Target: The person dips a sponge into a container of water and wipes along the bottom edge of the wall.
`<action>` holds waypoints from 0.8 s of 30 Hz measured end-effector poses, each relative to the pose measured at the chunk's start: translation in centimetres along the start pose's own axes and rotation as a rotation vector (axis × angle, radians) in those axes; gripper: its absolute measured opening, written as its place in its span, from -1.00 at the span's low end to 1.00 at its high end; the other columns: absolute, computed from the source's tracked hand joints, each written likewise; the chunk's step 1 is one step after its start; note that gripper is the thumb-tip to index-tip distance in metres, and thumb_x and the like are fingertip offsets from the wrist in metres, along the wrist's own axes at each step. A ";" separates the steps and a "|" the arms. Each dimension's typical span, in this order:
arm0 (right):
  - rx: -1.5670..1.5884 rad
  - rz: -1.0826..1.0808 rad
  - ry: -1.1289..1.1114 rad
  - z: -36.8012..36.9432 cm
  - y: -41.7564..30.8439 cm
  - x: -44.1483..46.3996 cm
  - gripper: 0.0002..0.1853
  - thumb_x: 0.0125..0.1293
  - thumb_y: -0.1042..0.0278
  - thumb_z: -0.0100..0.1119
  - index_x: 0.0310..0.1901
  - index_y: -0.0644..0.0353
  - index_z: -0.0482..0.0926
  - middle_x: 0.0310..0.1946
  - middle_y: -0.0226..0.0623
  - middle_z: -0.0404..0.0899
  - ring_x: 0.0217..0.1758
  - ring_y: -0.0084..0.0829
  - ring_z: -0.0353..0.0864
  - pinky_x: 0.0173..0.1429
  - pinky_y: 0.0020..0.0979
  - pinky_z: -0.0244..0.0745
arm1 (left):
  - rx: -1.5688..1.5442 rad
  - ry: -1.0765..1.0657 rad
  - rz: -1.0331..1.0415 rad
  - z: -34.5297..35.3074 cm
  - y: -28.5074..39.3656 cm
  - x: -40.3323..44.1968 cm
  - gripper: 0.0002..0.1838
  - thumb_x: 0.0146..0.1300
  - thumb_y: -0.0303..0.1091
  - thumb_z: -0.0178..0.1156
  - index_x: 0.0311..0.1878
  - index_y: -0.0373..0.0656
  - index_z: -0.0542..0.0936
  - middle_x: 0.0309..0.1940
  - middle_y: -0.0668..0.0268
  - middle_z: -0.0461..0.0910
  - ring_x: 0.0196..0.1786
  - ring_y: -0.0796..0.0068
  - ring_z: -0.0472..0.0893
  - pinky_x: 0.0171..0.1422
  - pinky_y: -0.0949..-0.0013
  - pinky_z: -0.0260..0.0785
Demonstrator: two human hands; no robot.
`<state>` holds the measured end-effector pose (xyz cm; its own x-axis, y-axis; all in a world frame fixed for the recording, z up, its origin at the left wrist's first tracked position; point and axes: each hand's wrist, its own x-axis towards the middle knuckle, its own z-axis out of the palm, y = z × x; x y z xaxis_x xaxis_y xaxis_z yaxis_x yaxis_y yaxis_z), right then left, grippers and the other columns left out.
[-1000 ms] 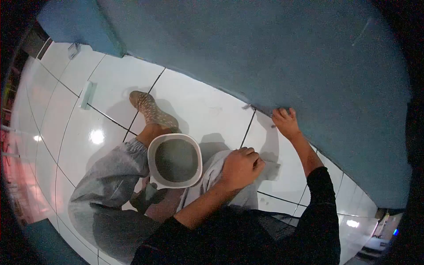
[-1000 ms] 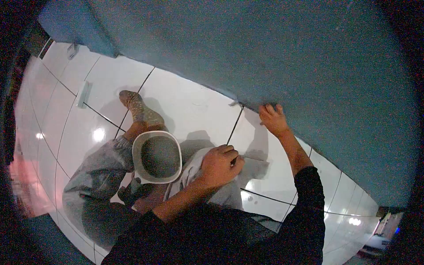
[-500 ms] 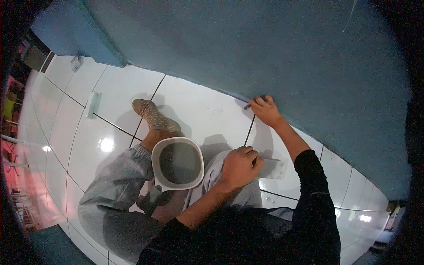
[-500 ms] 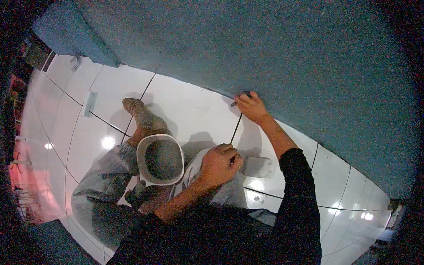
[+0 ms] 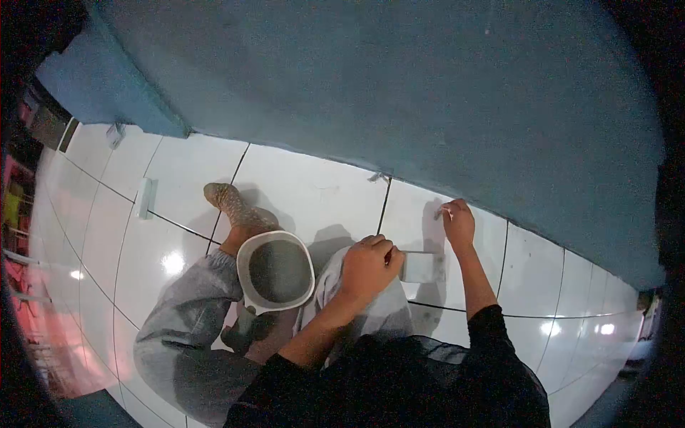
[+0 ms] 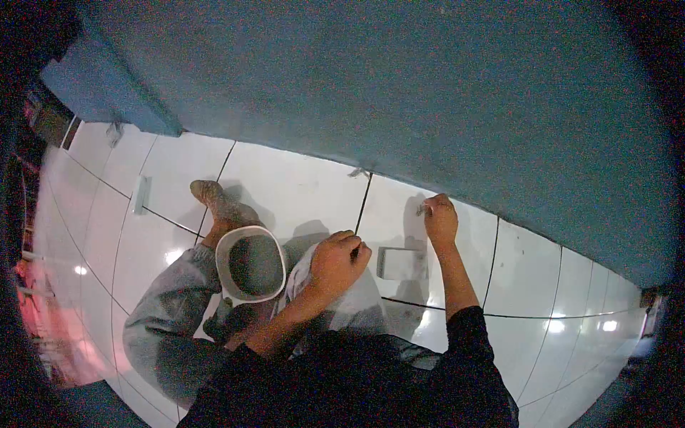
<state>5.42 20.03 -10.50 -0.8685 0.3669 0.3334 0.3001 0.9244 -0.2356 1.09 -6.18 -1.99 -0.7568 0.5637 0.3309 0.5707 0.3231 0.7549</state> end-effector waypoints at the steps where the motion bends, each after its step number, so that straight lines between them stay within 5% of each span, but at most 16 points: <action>1: 0.085 0.156 0.018 0.6 0.5 -0.2 -0.87 0.01 0.42 0.15 -0.34 0.12 0.58 -0.26 -0.27 0.46 -0.19 -0.22 0.49 -0.19 -0.28 0.46 | 0.012 0.007 -0.011 0.1 0.0 0.0 -0.81 -0.01 -0.37 0.10 -0.63 -0.27 0.46 -0.62 0.13 0.42 -0.52 0.09 0.46 -0.41 0.13 0.32; 2: 0.169 0.312 0.035 0.3 0.4 -0.2 -0.86 0.03 0.42 0.14 -0.33 0.12 0.58 -0.28 -0.27 0.46 -0.22 -0.22 0.50 -0.20 -0.28 0.47 | 0.022 0.015 -0.024 0.1 0.1 0.0 -0.81 -0.01 -0.37 0.10 -0.63 -0.28 0.45 -0.63 0.13 0.42 -0.53 0.09 0.45 -0.41 0.13 0.32; 6: 0.125 0.326 0.098 0.5 -0.5 -0.7 -0.87 0.09 0.45 0.14 -0.28 0.16 0.57 -0.26 -0.21 0.49 -0.28 -0.28 0.54 -0.14 -0.33 0.47 | 0.035 -0.020 -0.021 -0.2 0.2 0.1 -0.81 0.00 -0.38 0.09 -0.62 -0.28 0.46 -0.62 0.13 0.42 -0.53 0.10 0.45 -0.41 0.14 0.32; 8: -0.040 0.175 -0.019 1.3 -0.5 -1.2 -0.82 0.09 0.41 0.15 -0.25 0.20 0.56 -0.26 -0.22 0.48 -0.22 -0.26 0.53 -0.14 -0.30 0.47 | 0.063 -0.019 -0.038 -0.1 0.1 0.1 -0.82 0.00 -0.38 0.09 -0.62 -0.28 0.46 -0.62 0.13 0.43 -0.53 0.10 0.45 -0.42 0.15 0.32; 24: -0.092 0.124 -0.024 3.2 -0.2 -1.1 -0.83 -0.02 0.35 0.20 -0.36 0.19 0.58 -0.22 -0.25 0.44 -0.15 -0.22 0.43 -0.10 -0.30 0.45 | 0.089 -0.031 -0.034 0.0 0.2 0.1 -0.83 0.00 -0.39 0.09 -0.61 -0.28 0.43 -0.61 0.12 0.42 -0.52 0.09 0.46 -0.40 0.15 0.33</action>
<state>5.11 19.14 -13.73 -0.8313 0.4774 0.2846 0.4398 0.8781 -0.1884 1.12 -6.06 -1.80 -0.7671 0.5737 0.2873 0.5719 0.4084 0.7114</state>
